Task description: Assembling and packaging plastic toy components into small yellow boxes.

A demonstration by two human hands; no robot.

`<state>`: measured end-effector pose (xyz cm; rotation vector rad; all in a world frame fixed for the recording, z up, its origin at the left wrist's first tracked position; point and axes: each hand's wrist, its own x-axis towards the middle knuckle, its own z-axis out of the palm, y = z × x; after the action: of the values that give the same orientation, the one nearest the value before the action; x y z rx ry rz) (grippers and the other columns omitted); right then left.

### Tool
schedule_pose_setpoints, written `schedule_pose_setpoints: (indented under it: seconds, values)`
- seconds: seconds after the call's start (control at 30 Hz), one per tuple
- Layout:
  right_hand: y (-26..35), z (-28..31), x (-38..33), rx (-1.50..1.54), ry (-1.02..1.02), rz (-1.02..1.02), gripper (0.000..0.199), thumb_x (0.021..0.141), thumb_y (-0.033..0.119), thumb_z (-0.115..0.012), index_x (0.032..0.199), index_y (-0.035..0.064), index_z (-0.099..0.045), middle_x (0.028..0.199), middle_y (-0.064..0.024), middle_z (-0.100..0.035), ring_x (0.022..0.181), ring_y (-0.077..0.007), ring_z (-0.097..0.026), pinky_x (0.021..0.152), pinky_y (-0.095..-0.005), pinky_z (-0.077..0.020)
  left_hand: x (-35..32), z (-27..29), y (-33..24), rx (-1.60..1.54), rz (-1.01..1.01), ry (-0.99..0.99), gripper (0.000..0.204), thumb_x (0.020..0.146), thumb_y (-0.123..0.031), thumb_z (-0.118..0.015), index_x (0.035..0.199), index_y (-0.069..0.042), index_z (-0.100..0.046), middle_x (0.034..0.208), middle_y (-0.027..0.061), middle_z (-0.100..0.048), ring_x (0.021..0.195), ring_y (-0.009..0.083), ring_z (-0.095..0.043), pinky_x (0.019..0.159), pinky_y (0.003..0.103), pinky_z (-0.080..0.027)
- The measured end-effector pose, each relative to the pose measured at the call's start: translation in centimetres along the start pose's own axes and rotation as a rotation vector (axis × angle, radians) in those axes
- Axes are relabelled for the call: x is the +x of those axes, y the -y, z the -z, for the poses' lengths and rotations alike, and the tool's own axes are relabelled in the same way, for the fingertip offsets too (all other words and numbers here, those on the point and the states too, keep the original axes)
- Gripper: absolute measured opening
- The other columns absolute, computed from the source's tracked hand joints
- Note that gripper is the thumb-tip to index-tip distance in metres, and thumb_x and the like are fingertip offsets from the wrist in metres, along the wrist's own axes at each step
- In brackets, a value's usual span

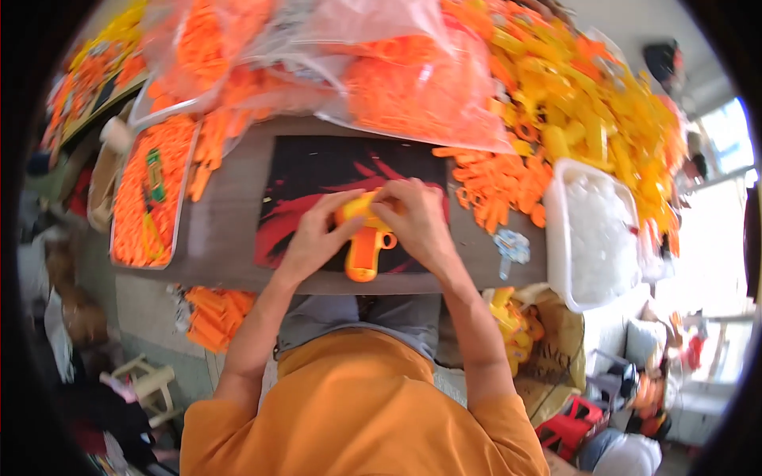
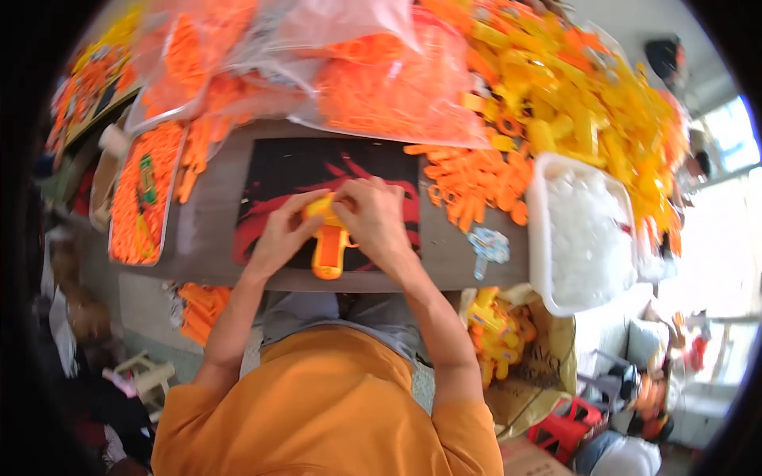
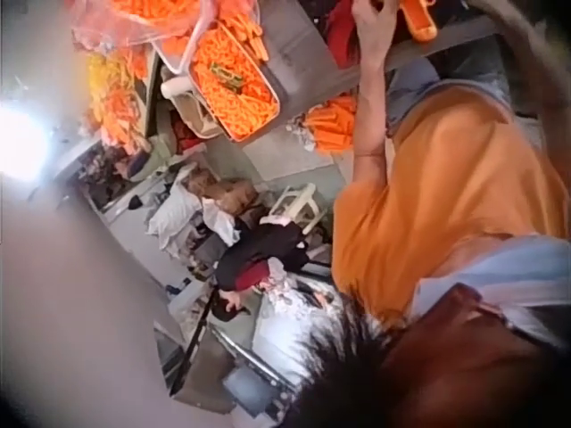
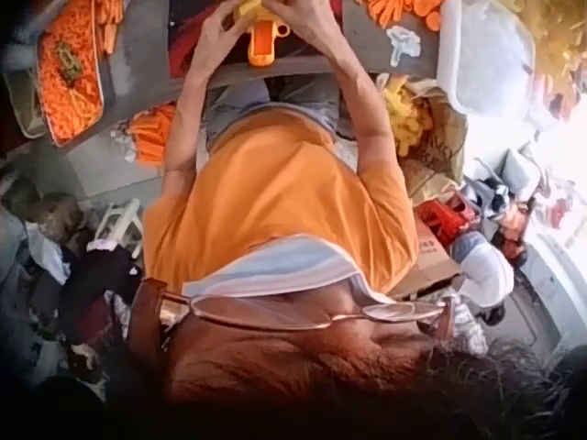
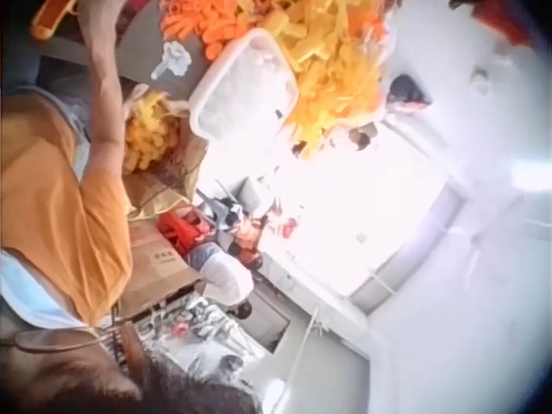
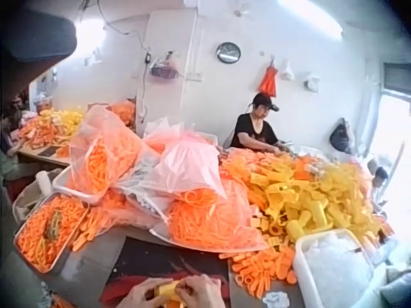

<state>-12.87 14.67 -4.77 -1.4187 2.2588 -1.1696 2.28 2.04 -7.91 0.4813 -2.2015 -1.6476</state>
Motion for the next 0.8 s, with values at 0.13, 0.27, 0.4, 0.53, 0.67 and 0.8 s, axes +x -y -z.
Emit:
schedule_pose_setpoints:
  seconds: [0.13,0.27,0.4,0.53,0.67,0.8]
  values:
    - [0.8,-0.9,-0.1,-0.041,-0.021,-0.015,0.008,0.08,0.016,-0.067,0.083,0.0084,-0.068,0.071,-0.0024,-0.061,0.08,-0.0222,-0.057,0.081,-0.0396,-0.038,0.0,-0.4,-0.1,-0.265,0.1,-0.037,0.038,0.092,-0.011,-0.067,0.128,0.001,-0.06,0.118,0.0069,-0.06,0.107,0.0129,-0.057,0.093,0.026,-0.047]
    - [0.6,-0.5,-1.6,-0.054,-0.083,-0.027,0.01,0.08,0.014,-0.07,0.087,0.0078,-0.069,0.08,-0.0042,-0.062,0.086,-0.0215,-0.056,0.085,-0.0393,-0.0372,0.6,-0.7,-0.8,-0.251,0.157,-0.03,0.038,0.092,-0.011,-0.068,0.127,0.002,-0.061,0.118,0.0068,-0.061,0.107,0.0128,-0.058,0.093,0.026,-0.046]
    - [-1.4,1.5,-6.4,-0.255,-0.568,-0.054,0.012,0.08,0.009,-0.074,0.091,0.007,-0.07,0.093,-0.0081,-0.062,0.093,-0.0269,-0.059,0.089,-0.0392,-0.0402,0.3,-0.4,-0.6,-0.21,0.135,-0.048,0.039,0.091,-0.012,-0.067,0.127,0.002,-0.062,0.118,0.007,-0.062,0.106,0.0134,-0.059,0.094,0.026,-0.045]
    - [-8.6,7.3,-13.8,-0.497,-0.709,-0.345,0.013,0.082,0.01,-0.074,0.095,0.0075,-0.073,0.092,-0.0067,-0.062,0.082,-0.0233,-0.061,0.077,-0.032,-0.0447,0.5,-0.2,-0.4,-0.158,0.098,-0.016,0.039,0.092,-0.014,-0.066,0.127,0.002,-0.062,0.119,0.0073,-0.063,0.107,0.0135,-0.059,0.095,0.027,-0.045]
    - [-9.7,9.5,-16.9,-0.718,-0.609,-0.422,0.02,0.082,0.005,-0.068,0.101,0.0075,-0.071,0.098,-0.0069,-0.058,0.096,-0.025,-0.055,0.091,-0.0404,-0.0378,0.6,-0.1,-0.4,-0.158,0.096,-0.008,0.039,0.092,-0.016,-0.066,0.127,0.001,-0.062,0.117,0.0077,-0.064,0.107,0.0134,-0.059,0.094,0.026,-0.045]
    - [-9.4,9.1,-16.9,-0.738,-0.51,-0.376,0.022,0.083,0.004,-0.066,0.103,0.0088,-0.071,0.102,-0.0063,-0.056,0.099,-0.0256,-0.055,0.093,-0.0417,-0.0375,0.6,-0.2,-0.3,-0.145,0.099,-0.016,0.038,0.092,-0.016,-0.067,0.127,0.0,-0.063,0.116,0.0075,-0.064,0.107,0.0133,-0.059,0.095,0.026,-0.044]
